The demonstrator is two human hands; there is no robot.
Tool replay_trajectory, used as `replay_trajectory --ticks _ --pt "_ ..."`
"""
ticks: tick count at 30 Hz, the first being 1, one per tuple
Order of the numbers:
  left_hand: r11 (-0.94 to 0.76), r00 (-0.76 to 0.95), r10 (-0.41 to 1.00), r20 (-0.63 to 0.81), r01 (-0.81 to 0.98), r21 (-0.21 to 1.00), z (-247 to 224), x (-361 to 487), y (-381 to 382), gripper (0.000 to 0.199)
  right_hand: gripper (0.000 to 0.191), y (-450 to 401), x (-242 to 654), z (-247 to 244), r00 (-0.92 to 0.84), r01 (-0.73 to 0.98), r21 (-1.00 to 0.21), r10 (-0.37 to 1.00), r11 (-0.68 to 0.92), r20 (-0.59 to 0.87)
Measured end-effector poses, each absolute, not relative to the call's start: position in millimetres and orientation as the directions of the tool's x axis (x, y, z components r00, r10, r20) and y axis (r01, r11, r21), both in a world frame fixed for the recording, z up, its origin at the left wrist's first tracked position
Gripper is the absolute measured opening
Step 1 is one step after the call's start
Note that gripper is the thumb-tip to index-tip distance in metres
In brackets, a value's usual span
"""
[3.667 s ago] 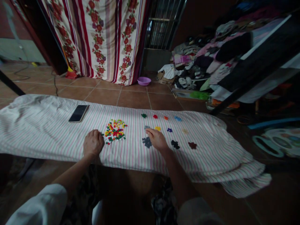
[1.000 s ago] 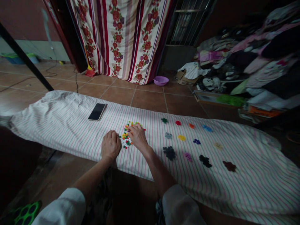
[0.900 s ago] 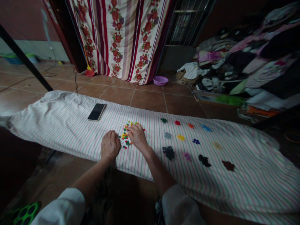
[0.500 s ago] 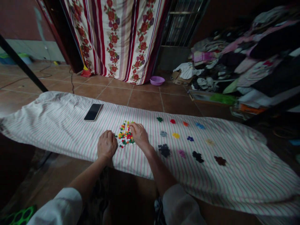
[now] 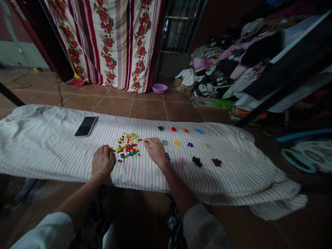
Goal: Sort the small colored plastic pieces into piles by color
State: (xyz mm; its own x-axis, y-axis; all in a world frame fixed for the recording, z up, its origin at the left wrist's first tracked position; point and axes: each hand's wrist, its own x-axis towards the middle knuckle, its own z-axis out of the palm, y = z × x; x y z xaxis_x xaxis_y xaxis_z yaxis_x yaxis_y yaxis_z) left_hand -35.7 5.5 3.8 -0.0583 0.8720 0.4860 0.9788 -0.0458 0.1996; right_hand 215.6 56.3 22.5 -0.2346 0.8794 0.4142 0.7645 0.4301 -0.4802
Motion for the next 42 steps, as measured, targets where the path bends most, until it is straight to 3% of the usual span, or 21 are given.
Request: replay_trajectory --ticks 20,28,32,37,42 --pt "-0.047 -0.022 0.905 0.426 0.988 0.150 6.3 -38.7 4.0 0.024 0.017 37.9 324.9 23.6 0.035 0.793 -0.549 0.881 0.263 0.472" --pt "-0.063 -0.048 0.895 0.444 0.970 0.233 6.9 -38.7 3.8 0.016 0.024 32.2 357.6 23.6 0.177 0.740 -0.650 0.881 0.175 0.439" --pt "-0.051 -0.025 0.908 0.418 0.984 0.170 8.4 -39.7 4.9 0.019 0.025 30.2 367.1 20.9 0.219 0.735 -0.660 0.870 0.151 0.443" --pt "-0.025 -0.025 0.913 0.407 0.993 0.115 8.3 -39.8 5.1 0.025 0.024 31.1 383.1 19.5 0.351 0.710 -0.704 0.848 0.035 0.396" --pt "-0.037 -0.019 0.903 0.429 0.992 0.122 3.9 -41.5 6.0 0.021 0.017 29.8 403.0 21.1 0.454 0.750 -0.654 0.798 -0.102 0.397"
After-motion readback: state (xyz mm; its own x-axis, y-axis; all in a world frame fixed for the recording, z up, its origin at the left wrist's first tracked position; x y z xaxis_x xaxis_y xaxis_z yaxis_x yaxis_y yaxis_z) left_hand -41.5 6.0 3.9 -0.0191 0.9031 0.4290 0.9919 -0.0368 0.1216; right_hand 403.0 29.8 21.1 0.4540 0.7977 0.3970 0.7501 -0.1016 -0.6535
